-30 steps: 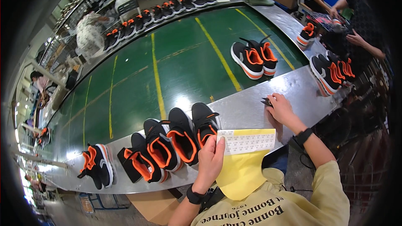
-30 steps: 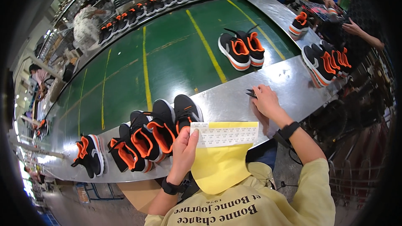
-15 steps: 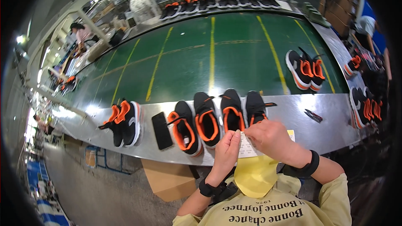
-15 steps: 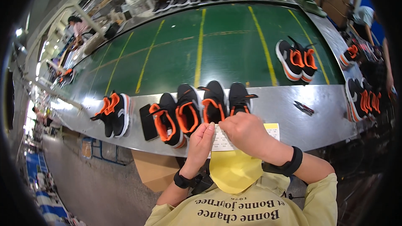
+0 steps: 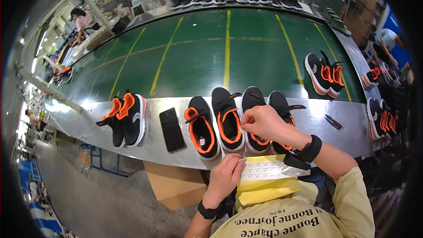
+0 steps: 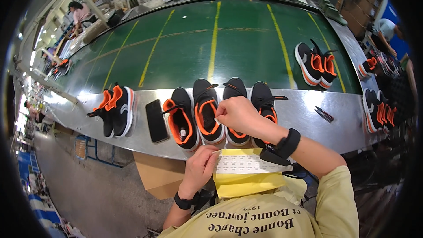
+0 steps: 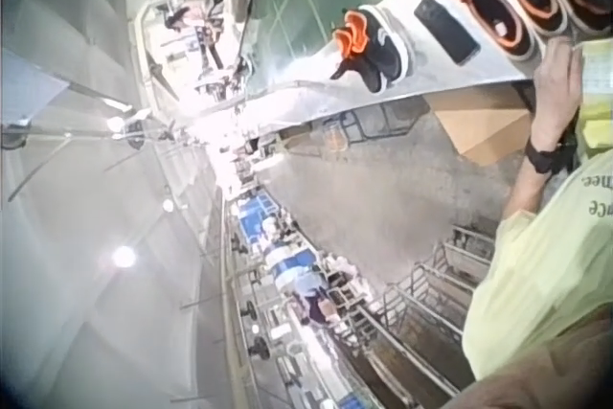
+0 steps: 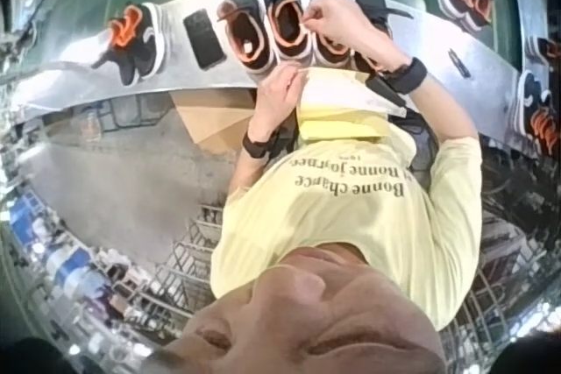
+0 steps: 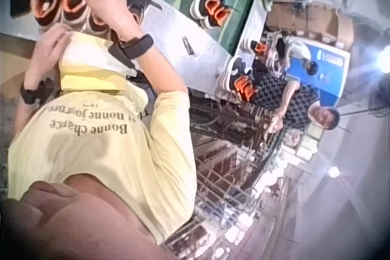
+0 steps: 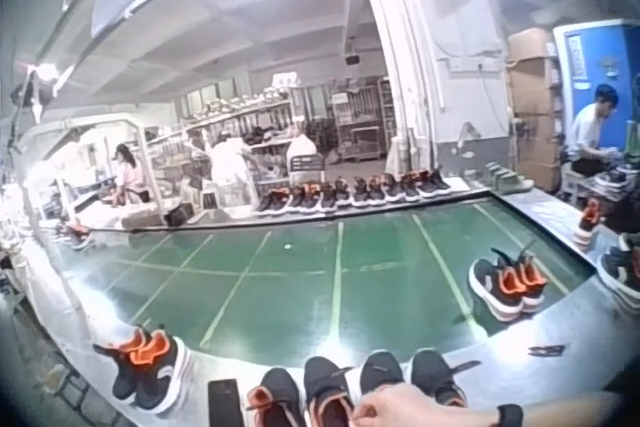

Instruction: Inspecting finished shoes at a factory workstation, checking quality and recording counts in a logbook.

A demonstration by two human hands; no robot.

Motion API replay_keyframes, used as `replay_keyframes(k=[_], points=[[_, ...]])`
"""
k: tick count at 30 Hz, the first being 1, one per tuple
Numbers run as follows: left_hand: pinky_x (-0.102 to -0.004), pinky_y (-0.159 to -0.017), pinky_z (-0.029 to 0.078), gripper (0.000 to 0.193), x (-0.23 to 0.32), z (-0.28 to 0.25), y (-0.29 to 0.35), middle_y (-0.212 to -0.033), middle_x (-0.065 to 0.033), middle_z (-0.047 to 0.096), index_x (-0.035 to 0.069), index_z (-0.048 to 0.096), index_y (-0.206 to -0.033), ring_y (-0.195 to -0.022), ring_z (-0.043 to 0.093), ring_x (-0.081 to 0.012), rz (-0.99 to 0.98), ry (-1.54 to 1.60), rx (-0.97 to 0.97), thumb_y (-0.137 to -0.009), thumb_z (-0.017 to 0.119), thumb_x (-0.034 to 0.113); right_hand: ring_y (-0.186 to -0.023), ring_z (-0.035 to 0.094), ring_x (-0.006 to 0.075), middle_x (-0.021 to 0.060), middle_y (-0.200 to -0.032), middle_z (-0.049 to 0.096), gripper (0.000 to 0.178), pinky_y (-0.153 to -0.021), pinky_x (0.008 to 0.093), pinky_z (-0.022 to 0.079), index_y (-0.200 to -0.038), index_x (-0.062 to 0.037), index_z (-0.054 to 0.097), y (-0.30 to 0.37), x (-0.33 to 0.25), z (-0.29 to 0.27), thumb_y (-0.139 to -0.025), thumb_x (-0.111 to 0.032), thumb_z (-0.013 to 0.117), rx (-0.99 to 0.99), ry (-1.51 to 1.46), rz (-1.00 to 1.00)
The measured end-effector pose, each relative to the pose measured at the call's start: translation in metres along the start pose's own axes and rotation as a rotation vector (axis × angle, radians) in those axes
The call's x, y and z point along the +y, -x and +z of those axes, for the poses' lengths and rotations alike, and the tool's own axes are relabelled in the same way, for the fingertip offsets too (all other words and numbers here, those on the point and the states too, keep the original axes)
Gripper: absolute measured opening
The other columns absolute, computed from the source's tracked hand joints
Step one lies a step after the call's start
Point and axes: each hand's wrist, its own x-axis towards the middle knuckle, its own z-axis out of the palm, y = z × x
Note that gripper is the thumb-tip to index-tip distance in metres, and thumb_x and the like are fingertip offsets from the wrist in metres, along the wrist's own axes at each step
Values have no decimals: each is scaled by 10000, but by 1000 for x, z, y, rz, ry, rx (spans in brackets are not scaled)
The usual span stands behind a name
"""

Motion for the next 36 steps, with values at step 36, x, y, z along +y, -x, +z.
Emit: replay_keyframes(k=[36], points=[[-348,-693,486,96,-4,24,-37,-1092,-154,579,-33,565,-813,-829,600,-279,360,-223,-167,-786,639,22,-740,675,264,133,-756,673,233,-584,351,546,-772,-15,696,-5,26,40,-568,-118,740,-220,526,283]])
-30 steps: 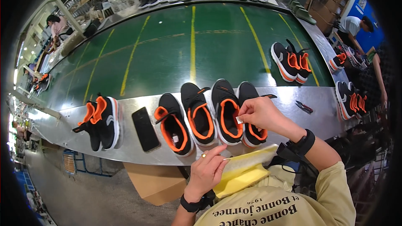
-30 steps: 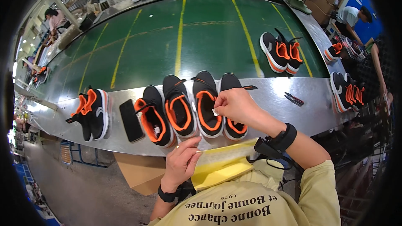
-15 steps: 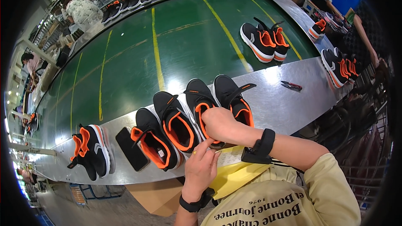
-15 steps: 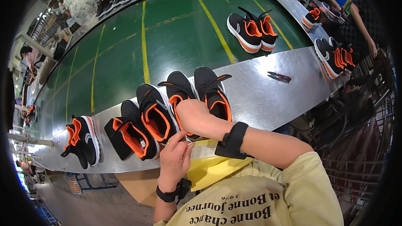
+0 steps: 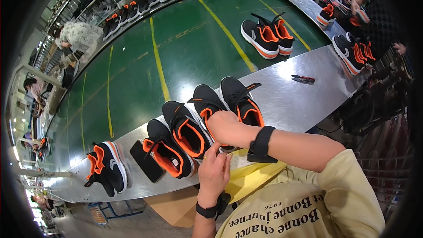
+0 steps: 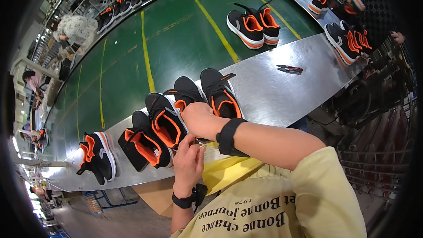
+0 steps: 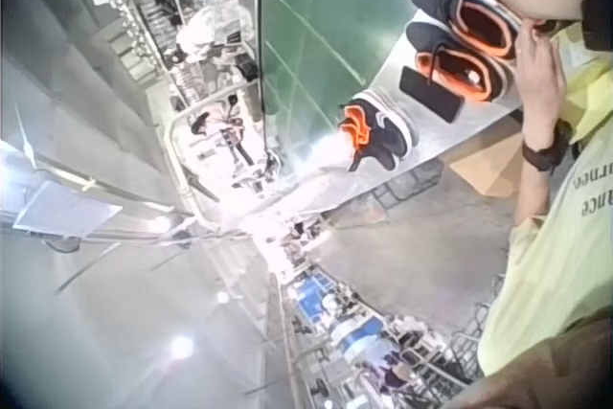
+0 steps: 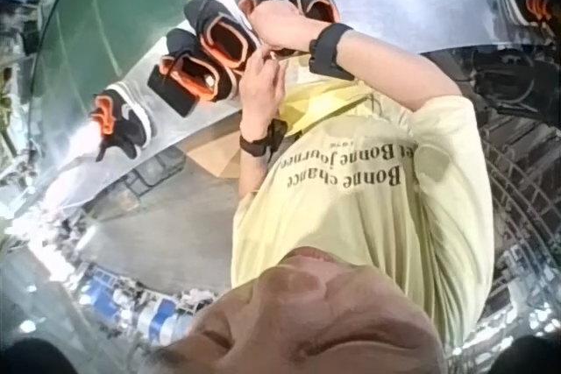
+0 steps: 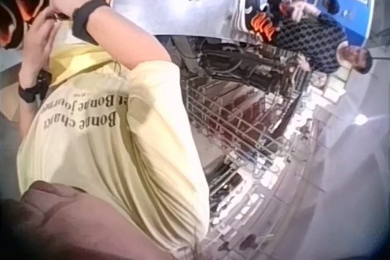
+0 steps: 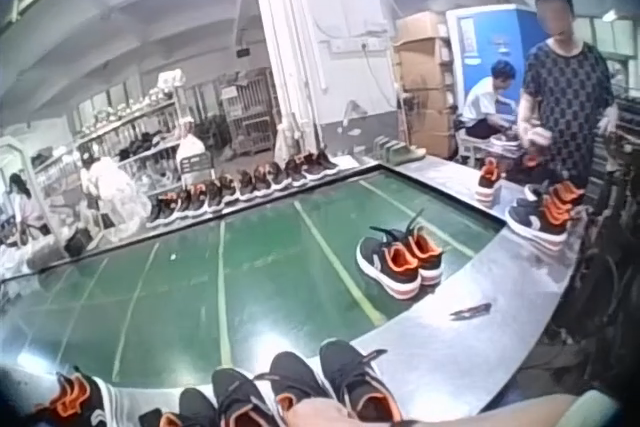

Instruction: Inspecting finished shoes at a factory workstation, checking quality and recording counts in a logbook.

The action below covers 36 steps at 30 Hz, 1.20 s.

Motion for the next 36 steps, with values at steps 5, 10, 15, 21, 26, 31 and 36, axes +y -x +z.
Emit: replay_keyframes(k=[5,10,15,21,26,31,36], points=[[-356,-665,489,90,1,3,-2,-1139,-147,566,-14,575,-823,-845,594,-304,-2,-2,-38,-798,630,53,-815,679,238,95,-857,695,239,-672,336,546,-889,-60,714,13,5,-17,-654,-102,704,-56,26,65],[-310,-714,504,53,26,-11,9,-1095,-149,606,-15,611,-847,-915,627,-259,-20,151,57,-799,607,4,-789,626,326,129,-839,647,213,-681,394,490,-974,-74,617,93,54,-33,-778,-157,626,462,-568,-209],[-294,-622,505,45,66,-11,5,-819,-127,669,-10,625,-835,-707,653,-256,-90,397,-15,-793,609,-8,-765,620,317,97,-817,649,202,-665,398,490,-969,-51,617,180,65,-19,-816,-182,620,388,-689,-389],[-296,-614,499,101,77,26,-9,-834,-100,660,6,621,-863,-686,633,-254,-68,368,-171,-769,650,29,-694,603,348,131,-713,611,145,-579,423,468,-936,-90,617,196,93,1,-847,-199,580,261,-766,-330],[-463,-893,418,288,60,15,-39,-954,-152,633,15,547,-860,-1024,563,-335,-3,76,-59,-711,713,197,-702,615,326,138,-769,630,146,-604,391,488,-969,-73,623,199,134,-1,-844,-120,565,343,-749,-94],[-482,-889,385,397,32,14,-83,-808,-138,606,-19,526,-929,-848,589,-299,-19,-534,-435,-732,693,283,-742,624,305,128,-829,645,176,-636,363,496,-1004,-63,619,195,151,-18,-844,-98,553,364,-782,-76],[-429,-797,400,465,15,16,-83,-692,-146,600,10,537,-893,-717,604,-316,-122,-593,-678,-732,653,431,-747,619,311,128,-833,642,160,-638,349,493,-975,-59,630,197,151,-25,-839,-121,574,306,-779,-59]])
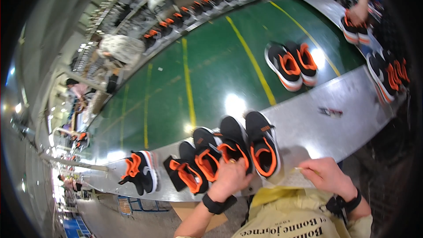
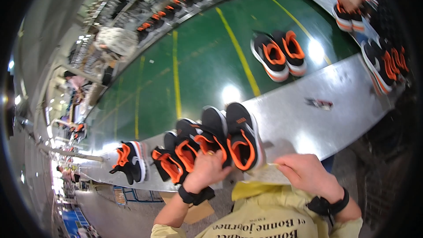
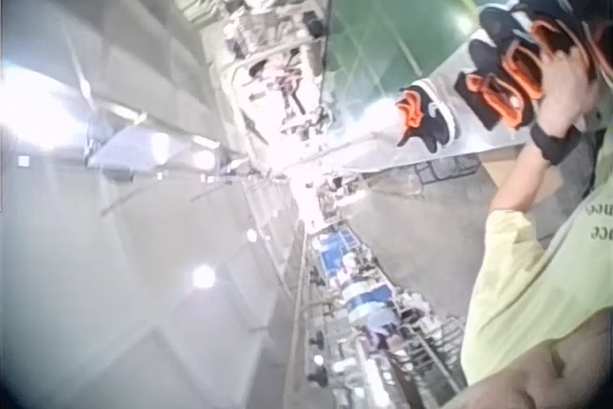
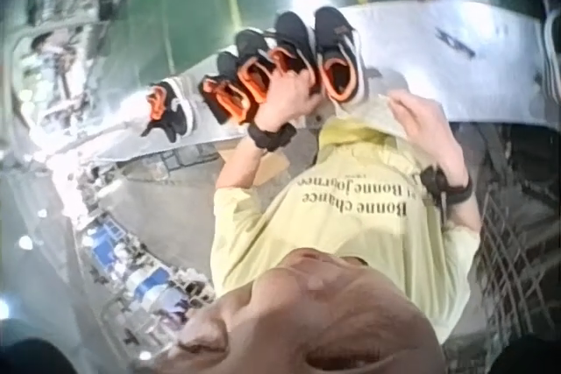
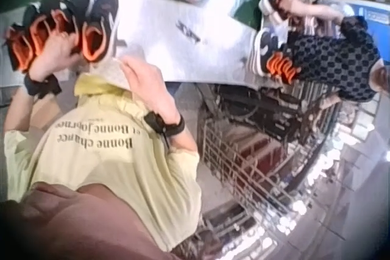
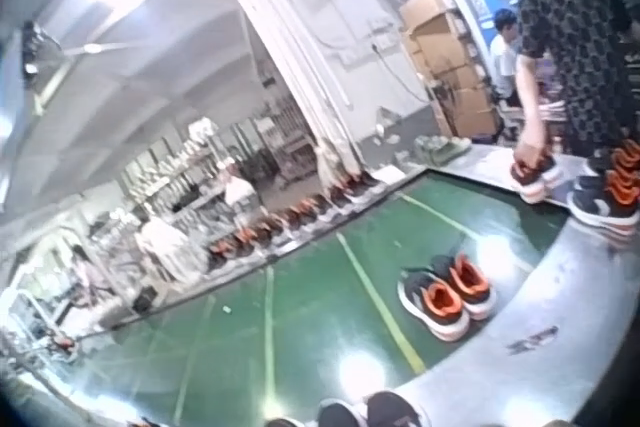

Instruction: Inspecting finished shoes at a factory workstation, checking quality and recording counts in a logbook.

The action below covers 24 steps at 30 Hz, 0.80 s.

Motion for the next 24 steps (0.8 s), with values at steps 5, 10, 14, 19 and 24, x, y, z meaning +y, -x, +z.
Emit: replay_keyframes(k=[5,10,14,19,24], points=[[-403,-781,381,423,7,4,16,-852,-172,605,17,530,-978,-886,583,-288,21,97,123,-770,645,367,-646,565,105,48,-703,614,144,-593,256,460,-870,8,611,-1,36,-9,-816,-11,480,142,-616,247],[-465,-932,351,447,19,8,30,-943,-148,625,13,532,-1088,-1010,569,-288,2,104,339,-785,656,317,-734,613,187,103,-770,648,242,-664,310,482,-921,3,612,-50,91,35,-866,-128,416,84,-603,136],[-493,-965,330,407,9,15,33,-947,-140,640,24,571,-1043,-1020,585,-281,11,68,401,-768,676,304,-899,611,387,241,-950,632,380,-795,420,475,-1167,-45,554,-75,46,64,-847,-213,437,-53,-112,229],[-509,-992,303,340,-17,3,55,-900,-120,661,64,619,-959,-955,623,-254,-75,51,413,-716,712,282,-761,619,242,156,-842,640,395,-700,358,478,-1225,-78,532,-93,21,93,-861,-214,459,-145,-224,151],[-487,-952,349,272,-15,-29,59,-790,-96,654,61,621,-955,-838,629,-260,-191,205,327,-753,696,227,-758,624,324,177,-853,643,397,-694,395,485,-1227,-99,533,-95,24,89,-849,-207,471,-118,-135,47]])
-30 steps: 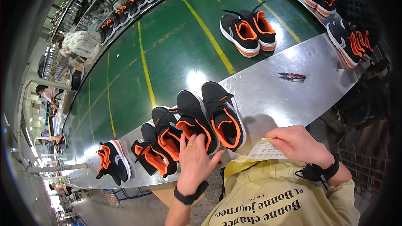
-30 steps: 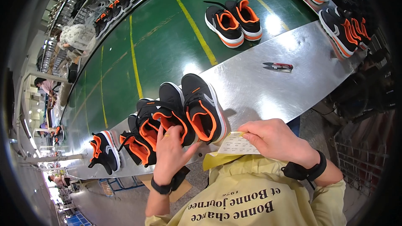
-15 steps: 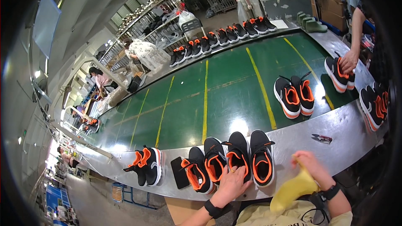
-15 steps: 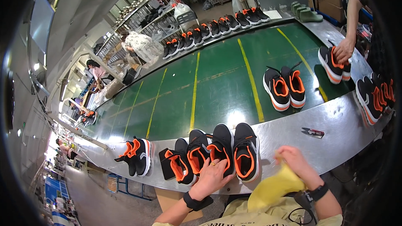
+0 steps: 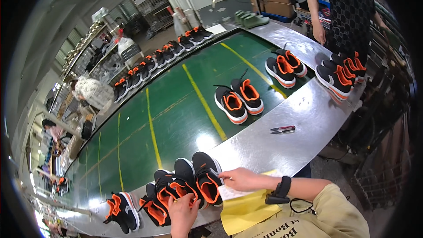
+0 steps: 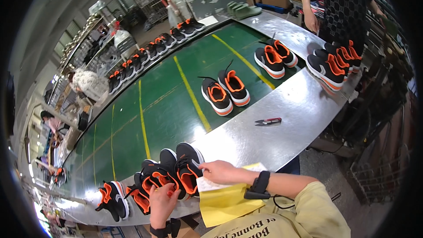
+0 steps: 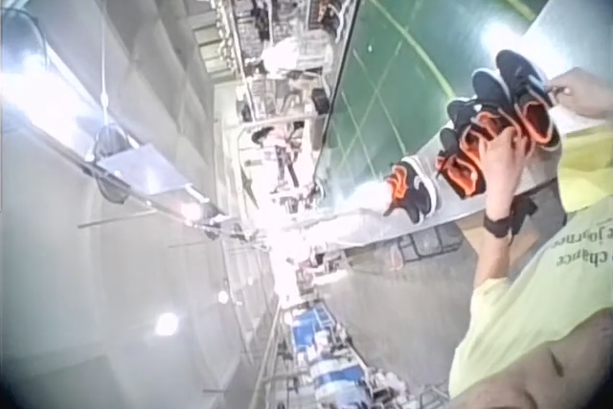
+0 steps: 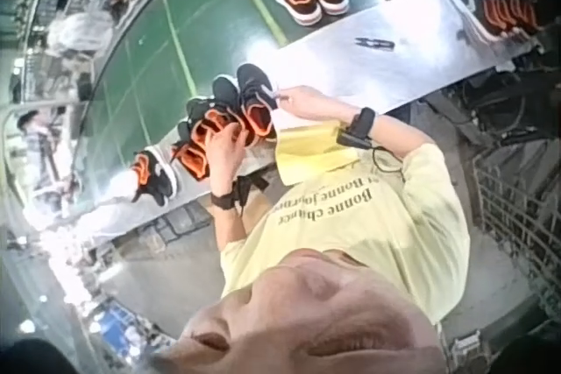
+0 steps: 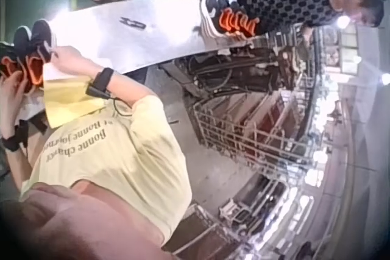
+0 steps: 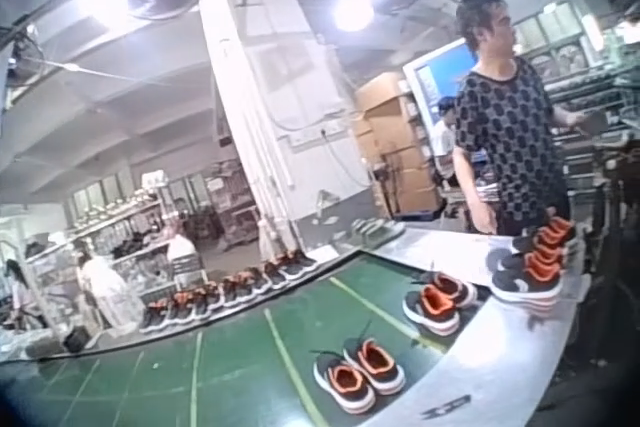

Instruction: Inspecting finished shoes at a factory workstation, checking quality and recording counts in a logbook.

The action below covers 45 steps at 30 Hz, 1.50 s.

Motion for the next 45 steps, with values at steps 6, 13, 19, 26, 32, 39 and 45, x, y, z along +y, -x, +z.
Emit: replay_keyframes(k=[6,13,19,26,32,39,45], points=[[-372,-814,466,264,74,7,-35,-910,-129,634,27,606,-1002,-812,605,-309,133,632,183,-783,678,154,-809,623,343,125,-817,662,258,-700,451,480,-1029,-120,616,21,13,-93,-814,-232,527,231,439,-33],[-374,-750,493,363,135,65,-92,-994,-157,623,38,554,-1112,-882,604,-325,444,459,66,-804,665,195,-706,613,331,119,-718,624,139,-618,463,462,-872,-128,634,42,99,-192,-813,-198,529,288,771,-239],[-404,-721,495,518,151,59,-211,-979,-157,604,83,471,-1232,-850,613,-335,557,126,169,-790,670,265,-679,596,322,107,-686,601,118,-624,443,455,-825,-100,635,62,146,-263,-811,-182,553,474,785,-260],[-439,-889,413,745,177,104,-301,-1041,-220,594,150,406,-1347,-1024,575,-338,209,-133,-166,-779,542,612,-770,588,286,63,-774,611,116,-688,402,443,-866,-93,633,69,165,-270,-788,-166,587,675,905,-297],[-395,-789,483,609,153,109,-321,-963,-190,652,81,594,-1115,-938,621,-317,181,71,-170,-771,584,584,-867,590,248,71,-814,604,133,-738,397,448,-808,-96,628,71,118,-193,-731,-203,649,294,961,-5],[-381,-720,505,610,180,42,-212,-862,-212,661,27,641,-1011,-834,651,-323,278,158,-358,-759,617,583,-811,594,334,136,-803,599,186,-704,429,471,-858,-80,606,63,139,-179,-680,-137,613,322,677,180],[-383,-669,492,499,167,65,-101,-879,-196,625,19,569,-1070,-771,632,-311,406,228,-244,-775,684,404,-735,619,268,121,-782,612,153,-630,359,473,-880,-52,551,70,94,-186,-748,-111,601,773,275,146]])
